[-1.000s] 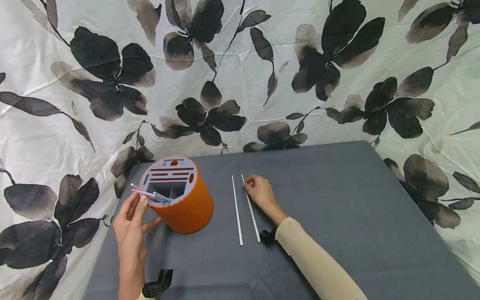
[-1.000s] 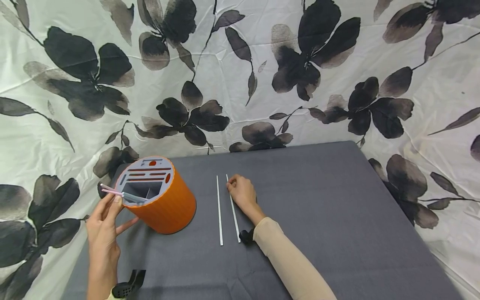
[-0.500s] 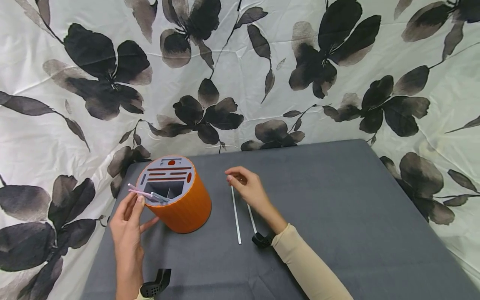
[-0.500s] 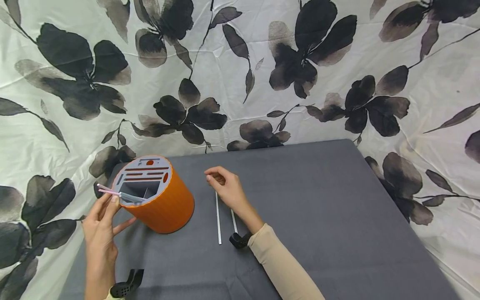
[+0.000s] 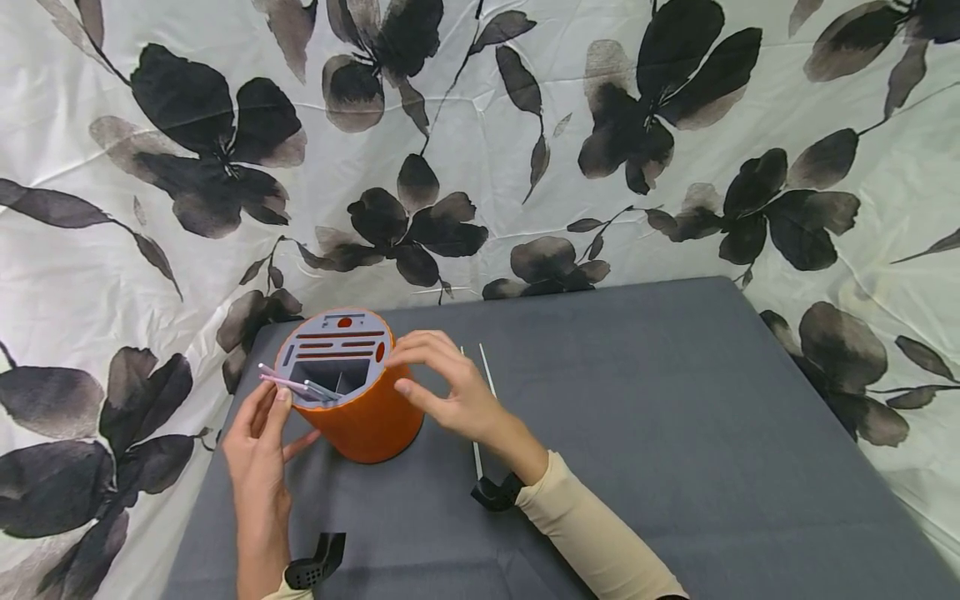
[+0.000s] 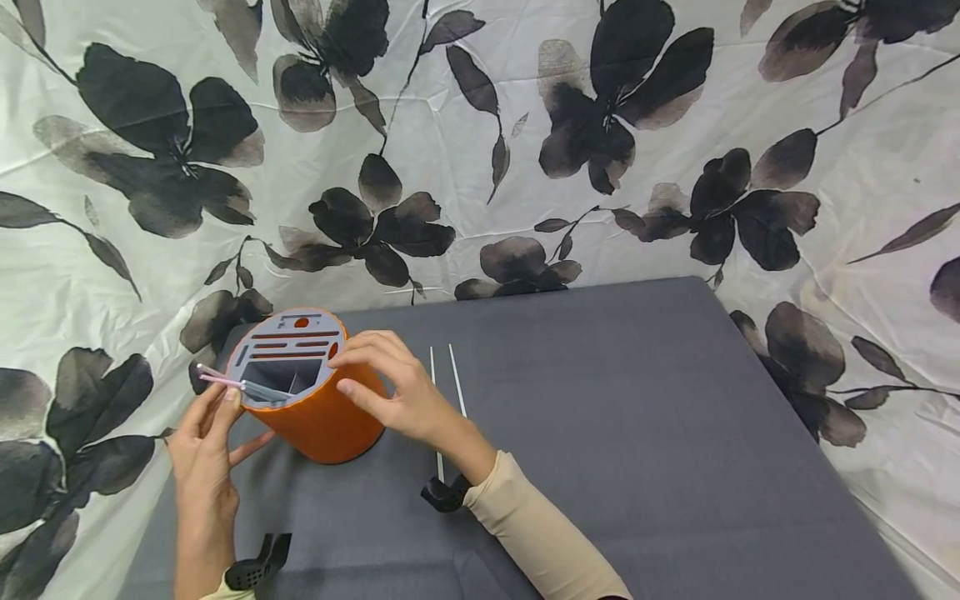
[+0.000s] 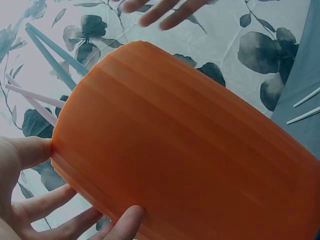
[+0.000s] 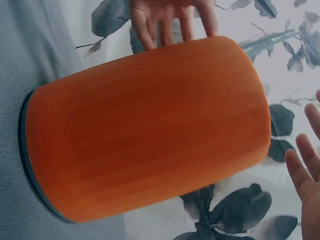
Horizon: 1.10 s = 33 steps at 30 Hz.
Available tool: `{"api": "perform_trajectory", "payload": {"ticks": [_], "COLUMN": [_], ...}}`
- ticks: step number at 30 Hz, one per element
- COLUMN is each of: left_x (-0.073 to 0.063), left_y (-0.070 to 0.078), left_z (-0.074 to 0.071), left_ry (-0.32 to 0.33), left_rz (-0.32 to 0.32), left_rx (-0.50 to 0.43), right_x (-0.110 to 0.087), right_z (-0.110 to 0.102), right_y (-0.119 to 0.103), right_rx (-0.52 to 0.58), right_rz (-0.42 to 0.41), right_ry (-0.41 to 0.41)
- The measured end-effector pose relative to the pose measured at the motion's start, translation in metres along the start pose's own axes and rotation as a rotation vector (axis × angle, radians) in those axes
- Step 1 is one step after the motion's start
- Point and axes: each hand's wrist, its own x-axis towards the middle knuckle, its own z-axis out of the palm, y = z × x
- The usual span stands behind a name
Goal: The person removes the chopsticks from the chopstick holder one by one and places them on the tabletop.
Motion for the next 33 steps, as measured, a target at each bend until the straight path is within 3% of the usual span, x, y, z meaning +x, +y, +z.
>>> {"api": "perform_trajectory", "payload": {"ticks": [10,19,33], "left_x": [-0.001,-0.002,-0.005], "left_y": [-0.001,-0.004,-0.004], "left_z": [0.002,0.0,0.0], "left_ry": [0.006,0.008,0.003], "left_rz": [0.022,0.037,0.054], "left_rx": [-0.003,-0.001,-0.021], "right_x": [0.017,0.03,0.025], "right_z": [0.014,0.029,0.048], "right_y": [-0.008,-0.01,-0.008], "right_rx": [-0.214,-0.417,-0.611], "right_rz": [-0.142,-0.209,-0.18], "right_ry": [-0.155,-0.288,-0.284]}}
